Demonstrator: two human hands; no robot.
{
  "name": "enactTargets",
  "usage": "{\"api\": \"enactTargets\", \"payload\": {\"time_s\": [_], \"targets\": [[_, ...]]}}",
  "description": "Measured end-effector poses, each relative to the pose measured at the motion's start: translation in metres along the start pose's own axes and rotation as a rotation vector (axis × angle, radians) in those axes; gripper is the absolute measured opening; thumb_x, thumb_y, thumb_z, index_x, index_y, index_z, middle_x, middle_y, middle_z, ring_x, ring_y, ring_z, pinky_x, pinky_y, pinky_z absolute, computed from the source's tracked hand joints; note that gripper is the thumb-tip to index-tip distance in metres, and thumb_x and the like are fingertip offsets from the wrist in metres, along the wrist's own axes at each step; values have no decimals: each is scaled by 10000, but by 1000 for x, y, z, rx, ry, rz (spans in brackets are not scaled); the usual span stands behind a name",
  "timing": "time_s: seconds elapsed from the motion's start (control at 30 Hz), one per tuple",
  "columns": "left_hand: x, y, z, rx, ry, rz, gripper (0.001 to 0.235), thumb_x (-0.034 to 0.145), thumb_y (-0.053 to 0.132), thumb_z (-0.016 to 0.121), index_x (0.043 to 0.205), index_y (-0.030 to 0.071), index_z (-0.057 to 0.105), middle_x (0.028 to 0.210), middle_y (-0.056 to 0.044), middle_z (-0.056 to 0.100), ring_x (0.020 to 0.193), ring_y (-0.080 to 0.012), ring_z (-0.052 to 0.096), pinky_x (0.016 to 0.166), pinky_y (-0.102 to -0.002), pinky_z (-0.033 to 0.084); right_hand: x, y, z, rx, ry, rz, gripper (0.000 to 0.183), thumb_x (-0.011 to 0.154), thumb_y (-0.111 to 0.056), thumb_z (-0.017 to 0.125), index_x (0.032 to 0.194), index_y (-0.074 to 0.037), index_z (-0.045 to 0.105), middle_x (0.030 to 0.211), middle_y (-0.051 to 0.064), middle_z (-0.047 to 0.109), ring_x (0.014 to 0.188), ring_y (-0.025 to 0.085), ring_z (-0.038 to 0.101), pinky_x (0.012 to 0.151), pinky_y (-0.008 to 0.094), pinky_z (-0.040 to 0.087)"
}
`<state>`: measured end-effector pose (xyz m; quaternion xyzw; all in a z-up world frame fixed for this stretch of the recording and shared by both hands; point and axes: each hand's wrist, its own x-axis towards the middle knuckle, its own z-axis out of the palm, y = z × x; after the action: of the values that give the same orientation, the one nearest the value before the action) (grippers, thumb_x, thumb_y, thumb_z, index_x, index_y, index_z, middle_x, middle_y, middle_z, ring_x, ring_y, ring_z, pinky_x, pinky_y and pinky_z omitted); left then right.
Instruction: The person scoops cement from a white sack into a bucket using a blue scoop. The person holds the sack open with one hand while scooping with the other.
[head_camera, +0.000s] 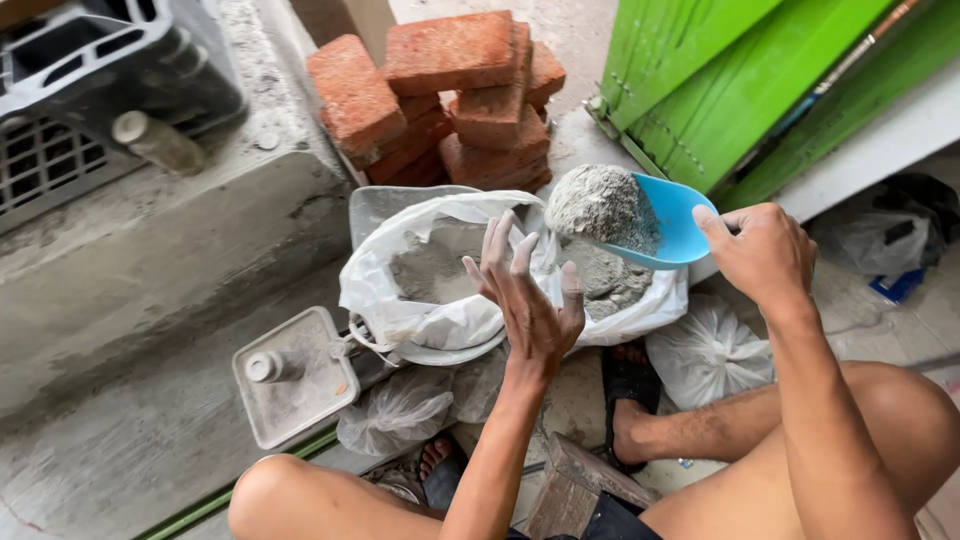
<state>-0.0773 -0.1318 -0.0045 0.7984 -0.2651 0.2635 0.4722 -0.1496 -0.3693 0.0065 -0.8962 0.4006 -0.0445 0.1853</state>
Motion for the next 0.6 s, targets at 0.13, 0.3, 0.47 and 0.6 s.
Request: {"api": "enactTargets", "payload": {"time_s": [0.13, 0.3, 0.47, 0.6], "targets": [[-20, -6, 38, -82, -96, 46, 430, 987, 269, 534, 1377, 133, 412, 1512, -163, 473, 1483, -347, 449, 1257, -693, 207, 14, 36, 18, -7, 10, 32, 593, 1041, -574, 609, 737, -79, 733, 964, 239, 730, 885, 586, 613, 672, 591, 454], [-61, -13, 72, -177, -436, 153, 203, 941, 17, 612, 1139, -6, 576, 1165, -218, 650, 1056, -315, 627, 907, -411, 516, 28, 57, 40, -53, -51, 104, 545, 977, -648, 570, 1128, -182, 808, 1166, 249, 738, 1079, 556, 650, 871, 623, 445], [-123, -63, 106, 89, -630, -58, 153, 933, 181, 589, 1084, 175, 614, 1007, -6, 620, 1008, -178, 630, 840, -335, 496, 35, 73, 67, 15, -143, 109, 446, 992, -544, 588, 891, -177, 821, 866, 266, 758, 997, 546, 687, 849, 567, 508], [-130, -82, 99, 293, -569, -155, 155, 873, 220, 629, 1022, 184, 605, 937, 0, 569, 933, -192, 608, 774, -359, 487, 32, 64, 82, -48, -220, 100, 425, 954, -483, 611, 974, -120, 830, 949, 271, 778, 1036, 521, 706, 880, 566, 508]]}}
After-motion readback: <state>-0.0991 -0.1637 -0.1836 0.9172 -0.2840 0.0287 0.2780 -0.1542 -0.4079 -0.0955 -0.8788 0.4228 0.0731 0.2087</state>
